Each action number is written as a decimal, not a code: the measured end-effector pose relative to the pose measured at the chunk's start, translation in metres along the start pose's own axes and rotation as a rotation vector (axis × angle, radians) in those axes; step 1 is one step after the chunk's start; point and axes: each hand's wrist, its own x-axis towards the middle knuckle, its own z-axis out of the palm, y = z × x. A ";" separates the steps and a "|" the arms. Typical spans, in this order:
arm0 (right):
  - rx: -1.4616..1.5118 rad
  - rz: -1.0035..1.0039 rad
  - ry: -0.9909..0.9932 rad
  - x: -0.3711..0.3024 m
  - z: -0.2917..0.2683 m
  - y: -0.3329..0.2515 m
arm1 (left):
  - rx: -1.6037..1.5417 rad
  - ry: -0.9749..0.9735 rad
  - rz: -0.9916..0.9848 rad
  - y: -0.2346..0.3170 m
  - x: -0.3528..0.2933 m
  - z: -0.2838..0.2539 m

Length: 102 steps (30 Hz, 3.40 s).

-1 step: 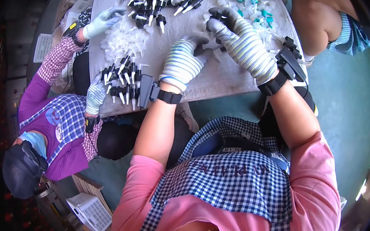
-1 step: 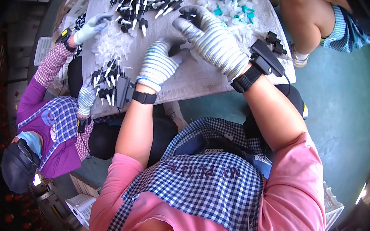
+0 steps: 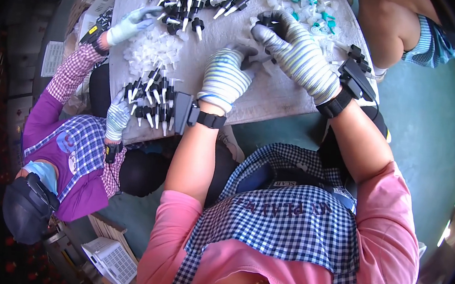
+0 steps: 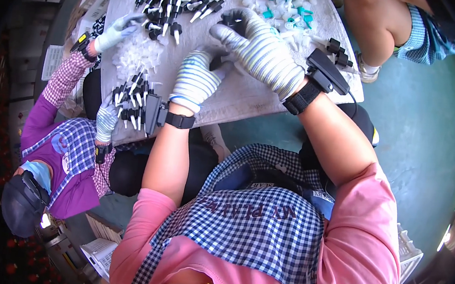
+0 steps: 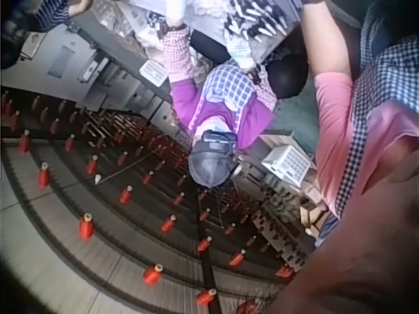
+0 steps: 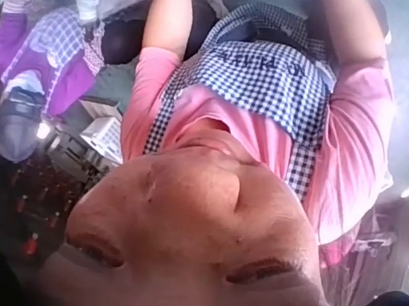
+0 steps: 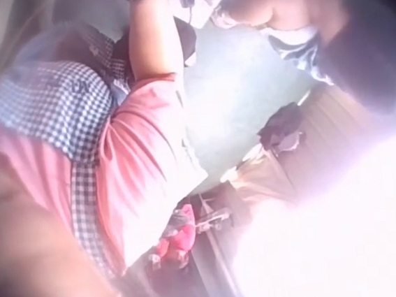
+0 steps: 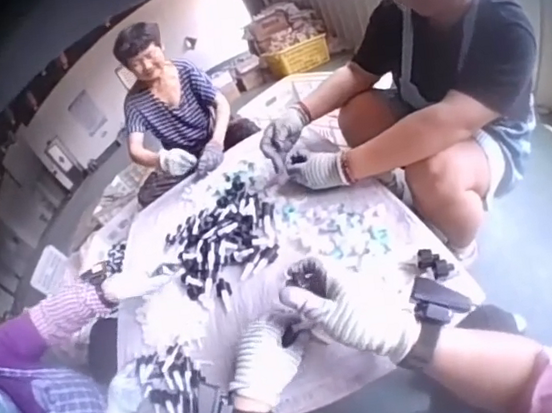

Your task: Assemble small black and green plastic components at a workstation.

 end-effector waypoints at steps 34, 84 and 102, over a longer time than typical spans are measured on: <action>-0.379 -0.110 -0.183 -0.031 0.035 0.032 | -0.118 0.214 0.196 -0.003 -0.027 -0.046; -0.758 -0.148 -0.352 -0.031 0.050 0.017 | -0.063 0.361 -0.119 -0.061 0.006 -0.015; -0.641 -0.106 -0.037 -0.003 0.015 0.012 | -0.204 0.231 -0.098 -0.052 0.012 -0.024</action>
